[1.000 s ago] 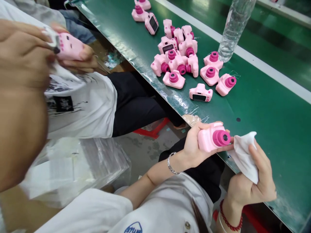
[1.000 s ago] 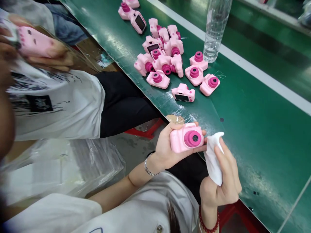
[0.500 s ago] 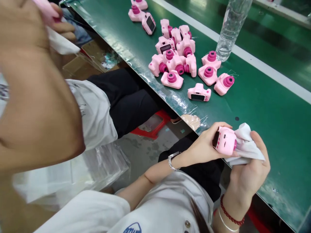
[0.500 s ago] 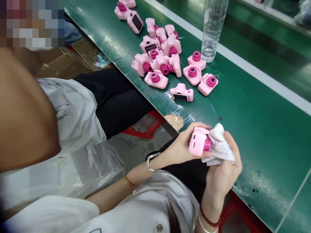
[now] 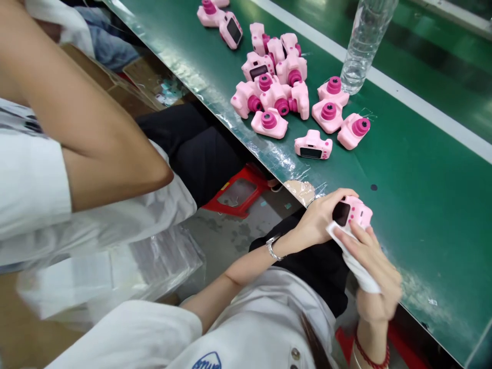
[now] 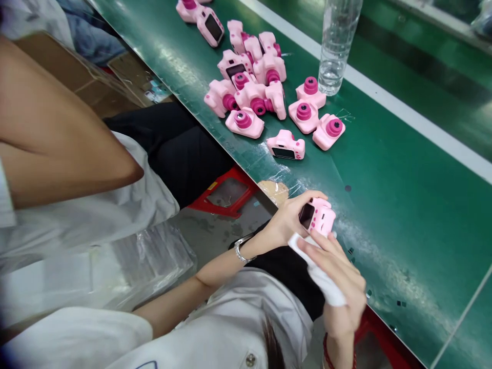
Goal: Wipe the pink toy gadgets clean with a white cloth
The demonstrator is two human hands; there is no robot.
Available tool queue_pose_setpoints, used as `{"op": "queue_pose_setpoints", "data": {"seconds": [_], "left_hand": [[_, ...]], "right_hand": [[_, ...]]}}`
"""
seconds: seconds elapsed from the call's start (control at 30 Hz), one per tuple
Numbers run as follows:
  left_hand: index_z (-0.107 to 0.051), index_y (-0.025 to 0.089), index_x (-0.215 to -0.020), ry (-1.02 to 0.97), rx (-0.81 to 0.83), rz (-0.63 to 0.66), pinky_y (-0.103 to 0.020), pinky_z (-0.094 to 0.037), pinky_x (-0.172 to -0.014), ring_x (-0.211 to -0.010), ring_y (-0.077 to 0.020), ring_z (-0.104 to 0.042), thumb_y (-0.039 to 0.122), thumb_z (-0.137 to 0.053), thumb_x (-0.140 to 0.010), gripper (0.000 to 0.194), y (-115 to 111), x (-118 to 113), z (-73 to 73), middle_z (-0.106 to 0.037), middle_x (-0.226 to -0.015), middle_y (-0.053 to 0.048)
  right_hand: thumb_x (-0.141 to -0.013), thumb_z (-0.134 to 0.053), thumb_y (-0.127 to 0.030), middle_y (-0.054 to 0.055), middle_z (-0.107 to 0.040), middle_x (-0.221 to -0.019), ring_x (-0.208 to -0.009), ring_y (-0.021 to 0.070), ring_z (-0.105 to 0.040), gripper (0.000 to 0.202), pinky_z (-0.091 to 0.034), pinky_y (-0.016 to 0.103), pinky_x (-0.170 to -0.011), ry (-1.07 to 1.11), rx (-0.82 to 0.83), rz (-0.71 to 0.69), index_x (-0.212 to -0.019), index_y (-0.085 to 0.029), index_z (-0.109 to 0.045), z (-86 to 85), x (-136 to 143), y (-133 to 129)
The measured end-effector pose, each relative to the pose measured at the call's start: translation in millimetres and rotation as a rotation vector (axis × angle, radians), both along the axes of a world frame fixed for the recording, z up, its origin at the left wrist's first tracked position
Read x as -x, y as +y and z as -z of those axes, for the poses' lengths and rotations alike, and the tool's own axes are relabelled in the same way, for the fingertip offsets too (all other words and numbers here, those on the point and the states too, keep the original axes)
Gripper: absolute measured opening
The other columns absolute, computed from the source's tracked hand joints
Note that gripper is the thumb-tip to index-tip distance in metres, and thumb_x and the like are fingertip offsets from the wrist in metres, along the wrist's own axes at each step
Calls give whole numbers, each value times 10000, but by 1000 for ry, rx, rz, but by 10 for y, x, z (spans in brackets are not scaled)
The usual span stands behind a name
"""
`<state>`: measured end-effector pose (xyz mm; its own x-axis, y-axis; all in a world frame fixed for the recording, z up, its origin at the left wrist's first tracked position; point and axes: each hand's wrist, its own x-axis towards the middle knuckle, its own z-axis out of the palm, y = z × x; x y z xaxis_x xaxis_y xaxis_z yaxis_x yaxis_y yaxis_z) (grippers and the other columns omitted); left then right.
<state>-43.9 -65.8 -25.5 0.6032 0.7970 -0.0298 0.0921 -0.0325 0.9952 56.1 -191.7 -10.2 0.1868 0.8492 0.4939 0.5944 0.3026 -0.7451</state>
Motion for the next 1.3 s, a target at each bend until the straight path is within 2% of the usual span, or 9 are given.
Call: {"op": "queue_pose_setpoints", "data": {"seconds": [0.13,0.2,0.27,0.4,0.53,0.8,1.07,1.2,1.3], "left_hand": [[-610,261,-1202,57,-78,24,-306,-482,-935,-1047,-244,-680,446,-858,-686,601,-13,4,-8,-708,-1187,-39],[-606,247,-1237,127,-143,38,-333,-478,-957,-1084,-270,-675,534,-841,-699,654,-35,3,-7,-697,-1227,-69],[-609,240,-1256,192,-217,92,-353,-481,-955,-1119,-298,-668,586,-812,-715,673,-54,-2,-5,-684,-1264,-92],[-628,257,-1262,174,-230,211,-358,-476,-964,-1164,-311,-660,554,-785,-762,603,-62,-16,-8,-687,-1283,-84],[-663,256,-1227,155,-136,236,-349,-471,-944,-1074,-293,-691,399,-780,-786,478,-76,-26,-26,-727,-1192,-69],[-657,279,-1198,187,-140,156,-359,-488,-905,-1059,-306,-690,337,-745,-744,467,-198,-102,-27,-742,-1159,-55],[-607,233,-1301,194,-151,231,-401,-465,-965,-1156,-327,-664,473,-731,-816,555,-108,-63,-25,-703,-1278,-104],[-617,262,-1285,104,-101,261,-381,-442,-1030,-1213,-297,-644,518,-803,-751,621,-68,-16,-14,-686,-1325,-84],[-630,289,-1258,51,-49,264,-349,-441,-1036,-1216,-270,-648,455,-849,-710,614,-45,10,10,-686,-1333,-50]], "right_hand": [[-885,-530,-213,79,-781,-976,-892,282,-758,312,-635,441,-784,504,-52,467,-1075,-171,-775,54,-247,-120],[-856,-611,-230,63,-780,-959,-889,273,-753,271,-628,431,-807,535,-154,774,-1062,-185,-781,91,-328,-34],[-835,-682,-219,48,-776,-1047,-999,274,-737,289,-598,443,-923,420,-199,914,-1111,-222,-771,107,-346,85],[-879,-582,-146,44,-715,-1255,-1166,259,-685,414,-554,449,-1014,100,-28,654,-1260,-258,-700,83,-261,225],[-830,-496,-40,37,-742,-1193,-1094,209,-716,510,-588,353,-934,-124,11,439,-1238,-255,-712,99,-210,229],[-908,-471,-45,64,-741,-1192,-1156,253,-694,438,-568,454,-1002,-267,-163,488,-1226,-239,-703,280,-119,195],[-902,-429,-101,49,-755,-1156,-1129,221,-703,424,-519,432,-1049,-325,-6,406,-1189,-226,-715,291,-353,44],[-822,-442,-123,36,-778,-1041,-1013,229,-734,405,-568,389,-927,-37,126,606,-1031,-211,-778,264,-464,17],[-837,-462,-144,51,-769,-1085,-1063,239,-715,385,-550,400,-956,186,56,776,-1062,-187,-772,219,-364,90]]}}
